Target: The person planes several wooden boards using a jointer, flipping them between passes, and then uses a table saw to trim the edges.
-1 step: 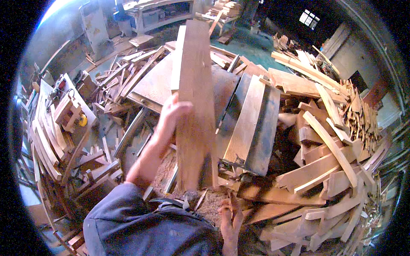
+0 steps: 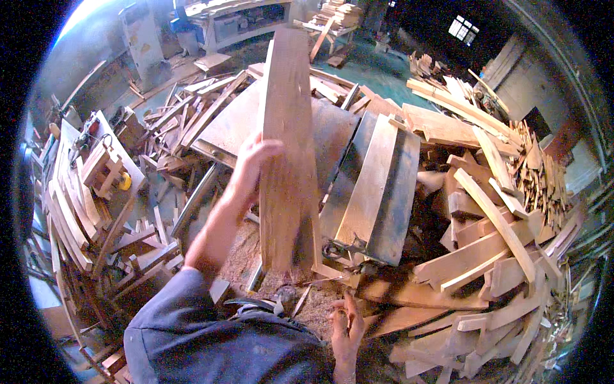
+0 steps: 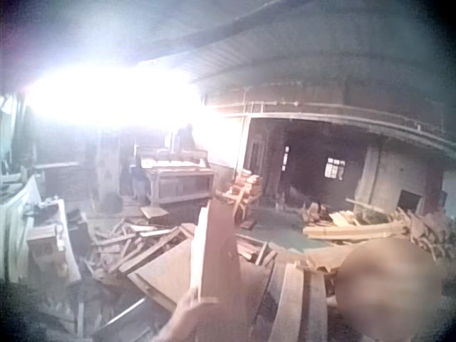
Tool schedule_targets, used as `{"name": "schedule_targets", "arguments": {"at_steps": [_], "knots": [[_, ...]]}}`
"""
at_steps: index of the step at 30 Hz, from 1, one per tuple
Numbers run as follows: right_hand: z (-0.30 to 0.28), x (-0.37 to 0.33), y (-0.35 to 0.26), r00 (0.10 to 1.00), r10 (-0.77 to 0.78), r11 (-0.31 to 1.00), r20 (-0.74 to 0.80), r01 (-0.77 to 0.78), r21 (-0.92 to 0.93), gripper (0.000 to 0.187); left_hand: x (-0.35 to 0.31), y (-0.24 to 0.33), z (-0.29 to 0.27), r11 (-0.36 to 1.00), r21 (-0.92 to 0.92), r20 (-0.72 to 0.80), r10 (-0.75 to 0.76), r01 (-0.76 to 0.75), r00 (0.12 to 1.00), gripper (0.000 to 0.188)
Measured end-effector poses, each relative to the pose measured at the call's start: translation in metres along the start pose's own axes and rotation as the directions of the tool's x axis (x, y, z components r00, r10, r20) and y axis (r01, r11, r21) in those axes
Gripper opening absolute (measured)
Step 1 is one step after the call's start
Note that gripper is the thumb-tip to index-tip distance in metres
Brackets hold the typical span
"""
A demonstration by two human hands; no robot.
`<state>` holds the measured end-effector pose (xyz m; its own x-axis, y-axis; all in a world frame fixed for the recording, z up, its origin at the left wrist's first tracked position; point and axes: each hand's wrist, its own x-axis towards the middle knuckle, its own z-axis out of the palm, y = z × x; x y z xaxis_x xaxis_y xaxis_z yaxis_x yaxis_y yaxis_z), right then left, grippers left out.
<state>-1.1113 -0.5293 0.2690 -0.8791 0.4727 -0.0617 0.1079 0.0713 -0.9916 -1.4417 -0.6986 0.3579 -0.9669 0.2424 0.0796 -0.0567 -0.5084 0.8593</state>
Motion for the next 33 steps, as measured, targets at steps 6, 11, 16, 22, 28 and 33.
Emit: {"name": "schedule_targets", "arguments": {"at_steps": [6, 11, 16, 22, 28, 33], "knots": [[-0.019, -0.005, 0.057, 0.991, 0.109, 0.978, -0.083, -0.122, -0.172, 0.029, 0.18, 0.018, -0.092, 0.998, -0.058, 0.096, -0.031, 0.036, 0.995, 0.04], [-0.036, -0.01, 0.084, 0.968, 0.197, 0.965, -0.153, -0.219, -0.144, 0.032, 0.27, 0.016, -0.136, 0.458, 0.873, -0.339, 0.325, 0.166, 0.883, 0.063], [-0.038, -0.028, 0.089, 0.86, 0.418, 0.897, -0.292, -0.441, -0.015, 0.035, 0.207, -0.001, -0.094, 0.677, 0.735, -0.004, 0.059, -0.037, 0.998, 0.107], [-0.029, -0.049, 0.113, 0.886, 0.333, 0.938, -0.323, -0.346, 0.019, 0.03, 0.211, -0.003, -0.095, 0.504, 0.861, -0.011, 0.158, -0.071, 0.987, 0.111], [-0.018, -0.057, 0.104, 0.826, 0.447, 0.89, -0.343, -0.449, 0.078, 0.033, 0.236, 0.004, -0.082, 0.345, 0.937, -0.057, 0.003, 0.052, 0.998, 0.126], [-0.013, -0.065, 0.104, 0.815, 0.471, 0.882, -0.337, -0.445, 0.158, 0.029, 0.248, 0.004, -0.064, -0.002, 0.998, -0.068, 0.116, 0.069, 0.991, 0.121]]}}
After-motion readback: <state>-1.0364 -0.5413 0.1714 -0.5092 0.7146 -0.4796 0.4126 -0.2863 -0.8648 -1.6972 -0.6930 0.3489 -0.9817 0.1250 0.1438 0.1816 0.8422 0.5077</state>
